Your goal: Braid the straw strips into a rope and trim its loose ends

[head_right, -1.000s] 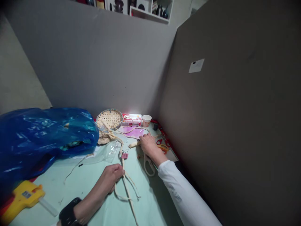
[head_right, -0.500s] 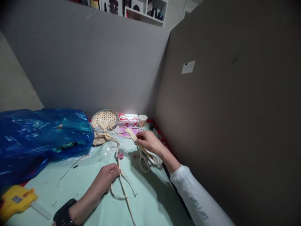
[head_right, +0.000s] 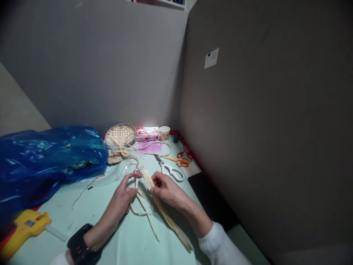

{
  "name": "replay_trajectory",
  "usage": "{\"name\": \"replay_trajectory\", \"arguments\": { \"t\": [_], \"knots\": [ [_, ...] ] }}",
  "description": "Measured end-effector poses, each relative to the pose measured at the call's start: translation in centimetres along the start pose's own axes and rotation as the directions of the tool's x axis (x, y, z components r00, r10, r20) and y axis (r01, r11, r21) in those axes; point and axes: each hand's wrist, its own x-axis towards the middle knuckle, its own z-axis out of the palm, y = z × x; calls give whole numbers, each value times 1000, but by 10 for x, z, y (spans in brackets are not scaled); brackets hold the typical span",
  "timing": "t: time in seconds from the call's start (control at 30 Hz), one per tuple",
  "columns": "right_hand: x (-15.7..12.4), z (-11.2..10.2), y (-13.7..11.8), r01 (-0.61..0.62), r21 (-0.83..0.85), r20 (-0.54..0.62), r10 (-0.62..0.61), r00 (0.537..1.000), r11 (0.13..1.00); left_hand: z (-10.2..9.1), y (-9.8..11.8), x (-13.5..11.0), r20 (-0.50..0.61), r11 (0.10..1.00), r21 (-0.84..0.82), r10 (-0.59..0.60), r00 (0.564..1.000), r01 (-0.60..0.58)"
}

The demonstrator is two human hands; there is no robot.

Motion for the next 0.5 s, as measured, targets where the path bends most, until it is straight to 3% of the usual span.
{"name": "replay_trajectory", "arguments": {
  "t": [0.1, 0.2, 0.33, 0.4, 0.5],
  "knots": [
    [-5, 9, 0, -26, -220, -73, 10, 997, 975, 0, 1, 0, 66, 1000, 12, -15, 998, 14],
    [-10, 28, 0, -118, -569, -132, 51, 990, 814, -1, 3, -2, 98, 999, 18, -30, 995, 29],
    [-17, 51, -1, -109, -736, -103, 48, 993, 668, -1, 8, -7, 108, 999, 38, -26, 994, 22],
    [-19, 54, -2, -58, -741, -71, 8, 997, 669, 0, 10, -7, 103, 998, 51, -31, 994, 25],
    [-19, 45, -5, -27, -613, -31, 10, 999, 790, 0, 10, -6, 101, 997, 67, -40, 994, 34]
  ]
}}
